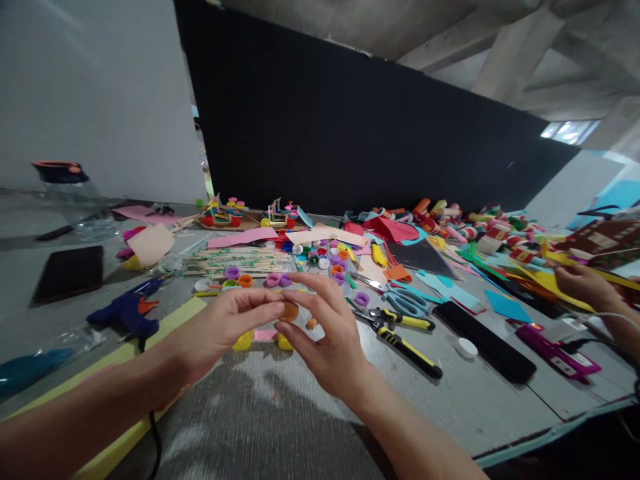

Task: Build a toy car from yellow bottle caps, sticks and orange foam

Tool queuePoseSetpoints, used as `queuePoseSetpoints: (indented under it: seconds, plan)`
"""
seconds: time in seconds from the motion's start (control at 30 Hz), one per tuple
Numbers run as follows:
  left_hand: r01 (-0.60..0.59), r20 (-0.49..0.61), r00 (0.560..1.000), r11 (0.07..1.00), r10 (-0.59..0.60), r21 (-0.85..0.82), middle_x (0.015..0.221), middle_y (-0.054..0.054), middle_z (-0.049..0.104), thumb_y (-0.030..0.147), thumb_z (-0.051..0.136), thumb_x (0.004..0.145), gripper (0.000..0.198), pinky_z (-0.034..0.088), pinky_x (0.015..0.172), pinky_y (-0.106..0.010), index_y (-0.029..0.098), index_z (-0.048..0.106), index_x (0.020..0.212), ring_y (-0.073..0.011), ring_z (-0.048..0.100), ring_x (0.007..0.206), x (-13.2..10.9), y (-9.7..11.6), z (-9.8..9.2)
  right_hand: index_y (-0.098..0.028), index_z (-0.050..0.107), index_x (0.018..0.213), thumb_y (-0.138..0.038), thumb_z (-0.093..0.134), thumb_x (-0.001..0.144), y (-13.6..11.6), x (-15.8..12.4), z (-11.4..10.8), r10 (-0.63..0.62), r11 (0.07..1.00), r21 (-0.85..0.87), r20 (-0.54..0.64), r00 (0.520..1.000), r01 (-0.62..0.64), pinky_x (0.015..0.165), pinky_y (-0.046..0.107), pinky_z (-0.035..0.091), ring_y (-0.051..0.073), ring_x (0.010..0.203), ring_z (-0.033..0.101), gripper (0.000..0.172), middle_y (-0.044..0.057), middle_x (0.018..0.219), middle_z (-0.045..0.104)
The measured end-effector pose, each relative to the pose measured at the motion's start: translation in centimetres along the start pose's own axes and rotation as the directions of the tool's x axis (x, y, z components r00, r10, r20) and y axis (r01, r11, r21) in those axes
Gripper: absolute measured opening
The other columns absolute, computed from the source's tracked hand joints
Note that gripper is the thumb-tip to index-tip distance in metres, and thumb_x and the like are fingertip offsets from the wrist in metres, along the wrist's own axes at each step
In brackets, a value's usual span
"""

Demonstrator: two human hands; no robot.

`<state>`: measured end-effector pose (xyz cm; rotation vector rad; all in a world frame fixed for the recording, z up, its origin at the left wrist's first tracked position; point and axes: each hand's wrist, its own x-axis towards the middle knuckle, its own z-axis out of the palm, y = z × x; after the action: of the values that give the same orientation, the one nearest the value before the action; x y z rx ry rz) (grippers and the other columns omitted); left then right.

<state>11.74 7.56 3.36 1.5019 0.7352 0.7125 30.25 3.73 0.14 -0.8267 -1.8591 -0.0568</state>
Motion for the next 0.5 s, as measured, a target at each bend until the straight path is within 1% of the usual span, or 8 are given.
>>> queuePoseSetpoints:
  seconds: [0.07, 0.2, 0.3, 0.33, 0.37, 0.4, 0.43, 0.5]
  plan:
    - [0.000, -0.001, 1.000, 1.000, 0.000, 0.017, 0.090, -0.004, 0.070, 0.043, 0.067, 0.090, 0.027, 0.044, 0.080, -0.032, 0.017, 0.074, 0.090, -0.0185, 0.061, 0.087, -0.1, 0.0, 0.1, -0.023, 0.062, 0.128, -0.023, 0.073, 0.092, 0.0, 0.1, -0.1, 0.016, 1.000, 0.025, 0.038, 0.999, -0.017, 0.107, 0.043, 0.045, 0.023, 0.126, 0.056, 0.037, 0.008, 0.135, 0.061]
    - [-0.008, -0.010, 1.000, 0.996, 0.008, 0.085, 0.088, -0.002, 0.070, 0.047, 0.063, 0.092, 0.030, 0.046, 0.085, -0.034, 0.019, 0.073, 0.087, -0.0201, 0.063, 0.090, -0.1, 0.1, 0.1, -0.025, 0.067, 0.116, -0.019, 0.071, 0.093, 0.1, 0.3, -0.3, 0.050, 0.997, 0.055, 0.053, 0.997, -0.053, 0.105, 0.039, 0.046, 0.019, 0.120, 0.060, 0.024, 0.005, 0.127, 0.065]
    - [-0.082, -0.057, 0.993, 0.964, 0.099, 0.255, 0.104, -0.003, 0.073, 0.053, 0.060, 0.094, 0.034, 0.046, 0.096, -0.038, 0.022, 0.074, 0.100, -0.0237, 0.064, 0.106, 0.0, 0.6, -0.9, -0.025, 0.068, 0.113, -0.019, 0.072, 0.093, 0.4, 0.4, -0.4, 0.137, 0.984, 0.107, 0.052, 0.989, -0.142, 0.104, 0.039, 0.047, 0.019, 0.120, 0.061, 0.021, 0.004, 0.127, 0.066]
    - [-0.134, -0.076, 0.982, 0.924, 0.172, 0.359, 0.113, -0.004, 0.072, 0.053, 0.061, 0.093, 0.034, 0.045, 0.100, -0.039, 0.023, 0.073, 0.106, -0.0241, 0.063, 0.113, 0.1, 0.8, -1.6, -0.026, 0.069, 0.112, -0.020, 0.071, 0.093, 0.5, 0.4, -0.4, 0.171, 0.975, 0.135, 0.059, 0.983, -0.178, 0.105, 0.040, 0.046, 0.020, 0.121, 0.060, 0.020, 0.004, 0.127, 0.065]
    - [-0.189, -0.071, 0.965, 0.853, 0.254, 0.486, 0.123, -0.004, 0.070, 0.051, 0.065, 0.092, 0.035, 0.044, 0.103, -0.039, 0.023, 0.071, 0.112, -0.0242, 0.061, 0.118, 0.2, 1.0, -2.3, -0.026, 0.069, 0.112, -0.021, 0.070, 0.094, 0.7, 0.4, -0.5, 0.202, 0.965, 0.155, 0.073, 0.977, -0.212, 0.106, 0.040, 0.046, 0.020, 0.123, 0.059, 0.018, 0.004, 0.129, 0.065]
    - [-0.248, -0.019, 0.945, 0.753, 0.326, 0.610, 0.129, -0.006, 0.068, 0.049, 0.069, 0.089, 0.037, 0.042, 0.107, -0.040, 0.022, 0.070, 0.115, -0.0247, 0.058, 0.123, 0.3, 1.2, -3.0, -0.026, 0.069, 0.111, -0.021, 0.070, 0.095, 0.8, 0.4, -0.5, 0.225, 0.958, 0.160, 0.098, 0.969, -0.239, 0.106, 0.040, 0.046, 0.020, 0.124, 0.059, 0.017, 0.004, 0.129, 0.065]
    - [-0.310, 0.071, 0.925, 0.634, 0.373, 0.708, 0.133, -0.007, 0.065, 0.045, 0.074, 0.086, 0.039, 0.039, 0.110, -0.041, 0.021, 0.070, 0.116, -0.0260, 0.055, 0.128, 0.4, 1.3, -3.7, -0.027, 0.070, 0.111, -0.021, 0.070, 0.095, 0.9, 0.4, -0.5, 0.240, 0.955, 0.149, 0.127, 0.962, -0.258, 0.106, 0.039, 0.046, 0.020, 0.124, 0.059, 0.017, 0.003, 0.130, 0.064]
    - [-0.337, 0.200, 0.923, 0.439, 0.329, 0.833, 0.137, -0.010, 0.062, 0.044, 0.076, 0.084, 0.042, 0.036, 0.113, -0.048, 0.020, 0.070, 0.118, -0.0296, 0.050, 0.133, 0.7, 0.9, -4.7, -0.027, 0.070, 0.109, -0.022, 0.070, 0.095, 1.1, 0.3, -0.4, 0.252, 0.956, 0.103, 0.188, 0.949, -0.274, 0.104, 0.038, 0.047, 0.019, 0.122, 0.060, 0.016, 0.003, 0.129, 0.065]
